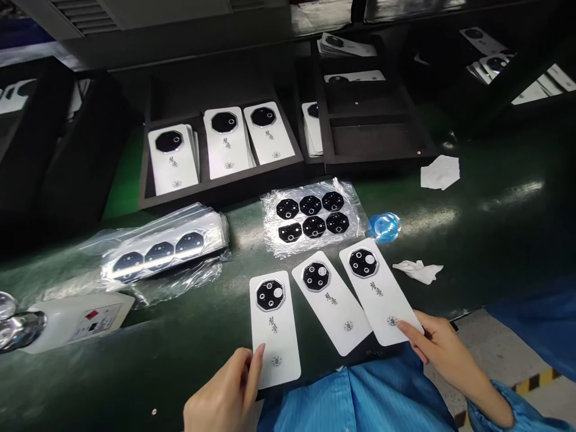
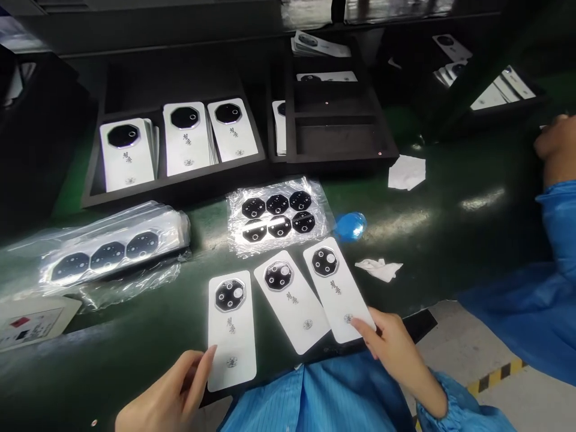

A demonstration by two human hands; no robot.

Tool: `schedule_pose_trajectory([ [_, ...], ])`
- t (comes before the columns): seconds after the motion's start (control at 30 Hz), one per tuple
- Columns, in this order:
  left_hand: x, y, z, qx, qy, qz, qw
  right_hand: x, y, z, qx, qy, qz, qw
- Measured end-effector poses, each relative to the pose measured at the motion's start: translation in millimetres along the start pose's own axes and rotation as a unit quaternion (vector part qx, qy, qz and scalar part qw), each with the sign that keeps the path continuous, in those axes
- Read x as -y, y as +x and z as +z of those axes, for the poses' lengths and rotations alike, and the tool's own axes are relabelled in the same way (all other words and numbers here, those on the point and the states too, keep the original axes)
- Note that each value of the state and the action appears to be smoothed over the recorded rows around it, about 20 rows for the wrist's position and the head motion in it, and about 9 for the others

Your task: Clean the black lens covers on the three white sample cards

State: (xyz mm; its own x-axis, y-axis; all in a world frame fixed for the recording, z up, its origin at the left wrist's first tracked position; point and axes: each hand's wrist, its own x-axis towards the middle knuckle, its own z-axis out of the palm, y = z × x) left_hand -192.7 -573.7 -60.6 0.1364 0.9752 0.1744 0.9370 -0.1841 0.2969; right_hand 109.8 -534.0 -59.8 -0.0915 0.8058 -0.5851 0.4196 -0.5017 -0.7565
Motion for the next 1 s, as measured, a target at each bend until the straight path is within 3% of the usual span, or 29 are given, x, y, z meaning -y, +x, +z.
schedule_pose_trajectory([
  [0.1,-22.4,22.2,7.6,-0.056,-0.050,0.183,0.980,0.9,2.2,-6.6,-0.019,-0.101,-0.027,0.994],
  [0.17,-37.7,35.8,16.7,0.001,-0.088,0.309,0.947,0.3,3.5,-6.0,-0.072,-0.213,-0.063,0.972],
  [0.23,-48.8,44.8,25.5,0.050,-0.088,0.384,0.918,-0.5,3.8,-4.7,-0.123,-0.326,-0.103,0.932],
  [0.37,-50.3,47.2,33.0,0.079,-0.067,0.416,0.904,2.3,6.1,-15.1,-0.193,-0.428,-0.206,0.859],
  [0.5,-36.9,42.8,28.5,0.072,-0.075,0.402,0.910,11.2,22.4,-40.0,-0.293,-0.395,-0.361,0.792],
  [0.57,-33.1,43.9,24.4,0.079,-0.072,0.406,0.908,14.4,35.1,-49.2,-0.304,-0.396,-0.412,0.762],
  [0.63,-34.0,49.1,20.2,0.079,-0.066,0.425,0.899,15.3,46.8,-53.5,-0.277,-0.404,-0.428,0.759],
  [0.8,-57.0,71.4,20.2,0.085,-0.100,0.494,0.859,12.9,60.3,-52.0,-0.207,-0.385,-0.423,0.794],
  [0.9,-74.0,78.8,34.8,0.063,-0.126,0.516,0.845,15.7,60.9,-46.8,-0.203,-0.365,-0.423,0.804],
  [1.0,-82.6,78.8,55.5,0.028,-0.145,0.495,0.856,23.2,61.0,-36.2,-0.201,-0.343,-0.420,0.816],
])
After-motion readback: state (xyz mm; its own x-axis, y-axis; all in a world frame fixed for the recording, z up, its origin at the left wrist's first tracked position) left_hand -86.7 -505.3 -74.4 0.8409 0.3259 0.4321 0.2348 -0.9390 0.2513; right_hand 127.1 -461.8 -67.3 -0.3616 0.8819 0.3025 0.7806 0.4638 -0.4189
